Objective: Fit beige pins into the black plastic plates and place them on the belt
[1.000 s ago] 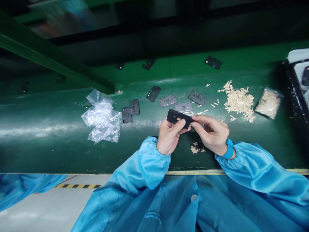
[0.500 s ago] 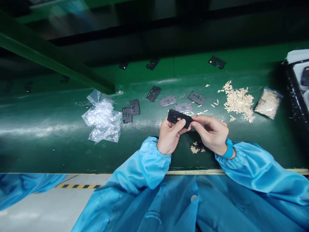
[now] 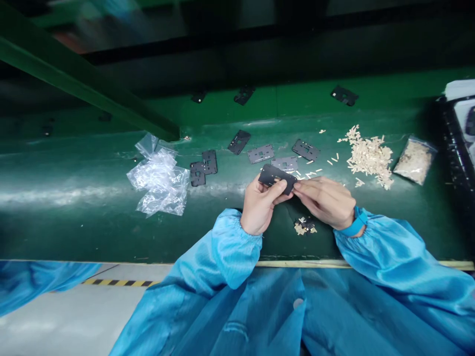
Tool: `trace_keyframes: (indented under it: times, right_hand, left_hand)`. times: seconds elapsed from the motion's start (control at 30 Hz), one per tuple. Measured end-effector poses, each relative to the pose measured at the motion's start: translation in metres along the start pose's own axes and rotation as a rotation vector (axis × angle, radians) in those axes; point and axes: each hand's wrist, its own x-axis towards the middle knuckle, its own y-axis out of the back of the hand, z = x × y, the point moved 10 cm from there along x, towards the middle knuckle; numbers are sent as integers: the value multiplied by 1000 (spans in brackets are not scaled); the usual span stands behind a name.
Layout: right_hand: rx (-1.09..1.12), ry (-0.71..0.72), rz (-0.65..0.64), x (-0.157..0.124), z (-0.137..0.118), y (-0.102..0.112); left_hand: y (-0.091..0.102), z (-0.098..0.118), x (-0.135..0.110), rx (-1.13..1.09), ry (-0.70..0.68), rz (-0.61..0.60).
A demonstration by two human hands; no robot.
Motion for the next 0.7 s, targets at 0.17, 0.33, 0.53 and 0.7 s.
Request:
trace_keyframes:
  times: [0.17, 0.33, 0.53, 0.7]
  right_hand:
    - [184, -566, 130, -10, 46, 5]
    - [353, -825, -167, -19, 55, -29]
    - [464, -995, -355, -32, 63, -42]
    - [626, -1167, -222, -4, 113, -36]
  left_hand:
    - [-1, 8, 0, 106, -51, 2]
    - [-3, 4, -1, 181, -33, -22]
    - [-2, -7, 8, 242, 43, -90]
    - [5, 10, 32, 391, 41, -165]
